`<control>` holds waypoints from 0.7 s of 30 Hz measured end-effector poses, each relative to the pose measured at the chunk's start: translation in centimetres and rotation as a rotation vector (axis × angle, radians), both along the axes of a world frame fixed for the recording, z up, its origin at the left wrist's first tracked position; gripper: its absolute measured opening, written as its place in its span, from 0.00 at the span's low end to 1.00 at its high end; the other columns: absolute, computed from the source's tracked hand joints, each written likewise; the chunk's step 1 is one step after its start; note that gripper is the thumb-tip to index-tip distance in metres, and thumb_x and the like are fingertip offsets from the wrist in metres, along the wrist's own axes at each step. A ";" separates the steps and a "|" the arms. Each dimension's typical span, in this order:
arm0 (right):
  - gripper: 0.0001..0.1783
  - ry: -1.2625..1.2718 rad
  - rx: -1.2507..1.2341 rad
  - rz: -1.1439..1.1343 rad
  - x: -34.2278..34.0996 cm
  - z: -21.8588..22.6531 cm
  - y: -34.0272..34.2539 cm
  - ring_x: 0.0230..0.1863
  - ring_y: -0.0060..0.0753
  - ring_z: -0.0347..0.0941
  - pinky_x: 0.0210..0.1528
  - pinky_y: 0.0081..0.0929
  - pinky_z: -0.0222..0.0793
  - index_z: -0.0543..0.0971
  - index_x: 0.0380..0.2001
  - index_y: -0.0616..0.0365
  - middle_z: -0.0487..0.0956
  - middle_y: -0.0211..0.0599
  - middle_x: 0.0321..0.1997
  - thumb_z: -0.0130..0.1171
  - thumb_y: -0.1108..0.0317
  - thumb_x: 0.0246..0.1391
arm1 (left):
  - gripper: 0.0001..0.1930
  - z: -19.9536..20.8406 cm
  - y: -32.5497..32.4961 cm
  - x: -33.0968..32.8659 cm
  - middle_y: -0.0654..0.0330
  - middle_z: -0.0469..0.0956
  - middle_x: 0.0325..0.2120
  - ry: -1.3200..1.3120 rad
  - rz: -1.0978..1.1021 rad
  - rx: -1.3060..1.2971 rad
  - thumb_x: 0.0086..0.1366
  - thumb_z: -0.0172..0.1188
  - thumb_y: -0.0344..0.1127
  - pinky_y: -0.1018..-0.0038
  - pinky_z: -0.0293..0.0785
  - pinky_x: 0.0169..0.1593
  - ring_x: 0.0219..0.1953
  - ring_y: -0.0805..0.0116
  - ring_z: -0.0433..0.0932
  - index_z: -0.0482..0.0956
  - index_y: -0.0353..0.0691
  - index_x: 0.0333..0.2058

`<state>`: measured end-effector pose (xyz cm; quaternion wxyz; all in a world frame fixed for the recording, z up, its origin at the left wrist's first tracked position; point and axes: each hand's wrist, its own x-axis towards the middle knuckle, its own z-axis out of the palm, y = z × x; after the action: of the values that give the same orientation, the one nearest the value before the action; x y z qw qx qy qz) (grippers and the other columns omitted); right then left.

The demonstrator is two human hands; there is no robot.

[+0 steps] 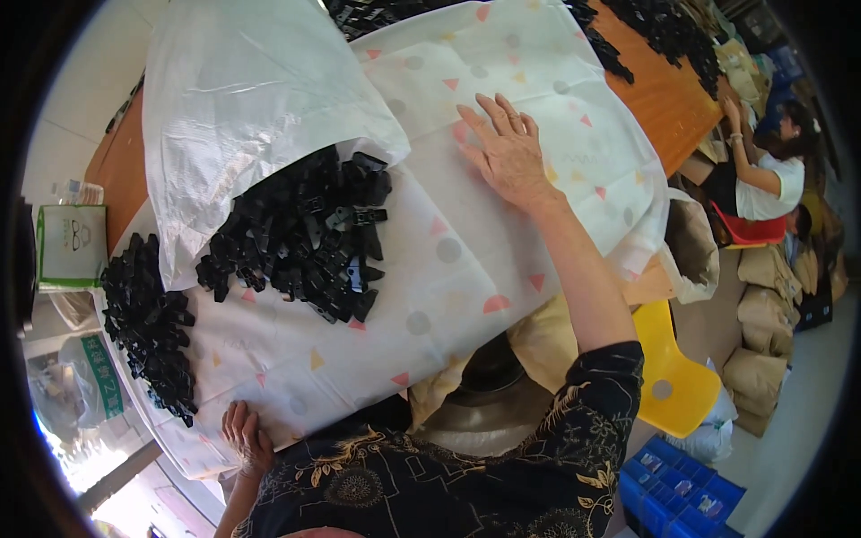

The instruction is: Sorting and inspecting small black plastic components on a production table.

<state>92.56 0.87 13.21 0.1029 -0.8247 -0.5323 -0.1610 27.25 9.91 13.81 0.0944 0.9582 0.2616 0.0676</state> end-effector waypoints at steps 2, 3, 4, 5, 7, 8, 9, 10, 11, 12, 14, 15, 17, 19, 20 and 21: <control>0.29 -0.003 -0.072 0.032 1.1 -0.8 1.1 0.72 0.40 0.54 0.69 0.44 0.49 0.66 0.65 0.44 0.63 0.39 0.70 0.53 0.56 0.61 | 0.21 -0.1 0.1 -0.1 0.42 0.67 0.57 -0.007 -0.001 0.000 0.59 0.48 0.28 0.43 0.58 0.63 0.60 0.38 0.65 0.66 0.37 0.53; 0.29 0.027 -0.119 -0.076 2.7 -1.4 1.1 0.73 0.40 0.54 0.70 0.44 0.48 0.66 0.66 0.42 0.63 0.36 0.70 0.50 0.52 0.63 | 0.21 -0.1 -0.2 -0.2 0.42 0.67 0.57 -0.008 0.001 0.003 0.58 0.48 0.28 0.43 0.58 0.63 0.60 0.38 0.65 0.66 0.37 0.53; 0.29 0.046 -0.176 -0.193 4.1 -1.3 0.5 0.73 0.39 0.53 0.70 0.43 0.48 0.65 0.66 0.40 0.62 0.34 0.71 0.46 0.49 0.64 | 0.21 0.1 -0.2 0.1 0.42 0.67 0.57 -0.008 0.022 0.001 0.58 0.48 0.28 0.43 0.58 0.63 0.60 0.38 0.65 0.66 0.37 0.53; 0.29 0.056 -0.174 -0.162 4.6 -2.0 0.6 0.73 0.39 0.53 0.70 0.43 0.48 0.65 0.66 0.40 0.62 0.34 0.71 0.46 0.49 0.64 | 0.21 0.7 -0.4 0.3 0.42 0.68 0.57 -0.004 0.021 -0.012 0.58 0.49 0.28 0.43 0.58 0.63 0.60 0.38 0.65 0.67 0.37 0.52; 0.29 0.043 -0.144 -0.192 6.1 -2.2 0.6 0.72 0.37 0.54 0.70 0.43 0.48 0.65 0.66 0.40 0.62 0.31 0.71 0.42 0.45 0.65 | 0.21 0.8 -0.4 0.5 0.43 0.68 0.56 -0.034 0.016 -0.018 0.56 0.51 0.29 0.43 0.58 0.62 0.59 0.38 0.66 0.67 0.38 0.51; 0.29 0.043 -0.140 -0.174 6.6 -2.5 0.7 0.72 0.37 0.54 0.70 0.43 0.48 0.65 0.66 0.40 0.62 0.31 0.71 0.42 0.45 0.65 | 0.21 0.8 -0.4 0.5 0.43 0.68 0.56 -0.034 0.033 -0.013 0.56 0.51 0.29 0.43 0.58 0.62 0.59 0.38 0.66 0.67 0.38 0.51; 0.29 0.037 -0.147 -0.219 7.1 -3.0 0.5 0.72 0.37 0.55 0.70 0.43 0.47 0.65 0.66 0.39 0.62 0.30 0.71 0.42 0.45 0.66 | 0.21 0.8 -0.3 0.7 0.43 0.68 0.56 -0.037 0.025 -0.030 0.56 0.51 0.29 0.43 0.58 0.62 0.59 0.39 0.66 0.67 0.38 0.51; 0.29 0.031 -0.156 -0.264 7.3 -3.1 0.4 0.72 0.36 0.55 0.70 0.42 0.47 0.65 0.67 0.39 0.62 0.29 0.72 0.42 0.45 0.66 | 0.21 1.0 -0.3 0.7 0.44 0.68 0.56 -0.040 0.017 -0.049 0.56 0.51 0.29 0.43 0.58 0.62 0.59 0.39 0.67 0.68 0.38 0.51; 0.28 0.035 -0.129 -0.297 7.8 -3.1 0.3 0.71 0.38 0.56 0.69 0.44 0.50 0.65 0.66 0.40 0.62 0.34 0.71 0.42 0.46 0.66 | 0.20 0.9 -0.1 1.0 0.44 0.69 0.56 -0.053 0.014 -0.047 0.56 0.52 0.29 0.44 0.59 0.63 0.59 0.41 0.67 0.69 0.37 0.50; 0.28 0.040 -0.138 -0.297 7.3 -2.9 0.4 0.71 0.38 0.56 0.69 0.44 0.50 0.65 0.66 0.40 0.62 0.34 0.71 0.42 0.46 0.66 | 0.20 0.8 0.0 1.1 0.44 0.69 0.56 -0.046 0.014 -0.055 0.56 0.52 0.29 0.44 0.59 0.63 0.59 0.41 0.67 0.69 0.37 0.50; 0.29 -0.112 -0.124 -0.478 6.5 -1.9 0.2 0.70 0.42 0.58 0.67 0.45 0.53 0.65 0.66 0.44 0.63 0.41 0.69 0.43 0.47 0.66 | 0.21 0.8 0.4 1.5 0.45 0.69 0.56 -0.115 -0.002 -0.062 0.55 0.53 0.29 0.45 0.59 0.63 0.59 0.42 0.67 0.69 0.37 0.50; 0.28 -0.141 -0.023 -0.398 5.8 -1.9 -0.2 0.69 0.47 0.58 0.65 0.48 0.56 0.66 0.65 0.49 0.63 0.47 0.68 0.46 0.51 0.65 | 0.22 1.3 0.4 1.8 0.45 0.69 0.56 -0.104 0.006 -0.072 0.54 0.55 0.28 0.46 0.59 0.63 0.59 0.42 0.67 0.69 0.37 0.50; 0.28 -0.030 0.024 -0.272 1.8 -1.8 -0.1 0.69 0.47 0.59 0.65 0.47 0.56 0.66 0.65 0.49 0.63 0.48 0.68 0.48 0.52 0.65 | 0.23 1.1 0.3 1.5 0.47 0.70 0.56 -0.093 0.028 -0.060 0.52 0.57 0.28 0.47 0.59 0.63 0.60 0.44 0.67 0.70 0.38 0.50; 0.29 0.131 0.083 -0.055 -4.3 -0.2 -1.1 0.69 0.47 0.58 0.66 0.46 0.55 0.66 0.65 0.50 0.63 0.48 0.68 0.50 0.55 0.63 | 0.24 1.0 0.5 1.4 0.49 0.70 0.57 -0.099 0.030 -0.063 0.50 0.59 0.29 0.49 0.58 0.64 0.60 0.45 0.67 0.70 0.39 0.50; 0.29 0.201 0.092 0.044 -7.8 0.6 -2.3 0.70 0.46 0.57 0.67 0.45 0.53 0.66 0.65 0.49 0.64 0.47 0.68 0.51 0.57 0.62 | 0.24 1.3 0.4 1.4 0.49 0.70 0.57 -0.106 0.038 -0.066 0.50 0.61 0.29 0.49 0.58 0.64 0.61 0.46 0.67 0.71 0.39 0.50; 0.29 0.200 0.085 0.034 -11.0 1.3 -4.0 0.70 0.46 0.57 0.67 0.45 0.53 0.66 0.65 0.49 0.64 0.47 0.68 0.51 0.57 0.62 | 0.25 1.6 0.0 1.3 0.49 0.70 0.57 -0.114 0.049 -0.066 0.50 0.62 0.30 0.50 0.58 0.64 0.61 0.46 0.67 0.71 0.40 0.50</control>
<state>81.54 -3.16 14.55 0.1932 -0.8223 -0.5261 -0.0984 28.53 9.94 15.41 0.1388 0.9424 0.2814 0.1157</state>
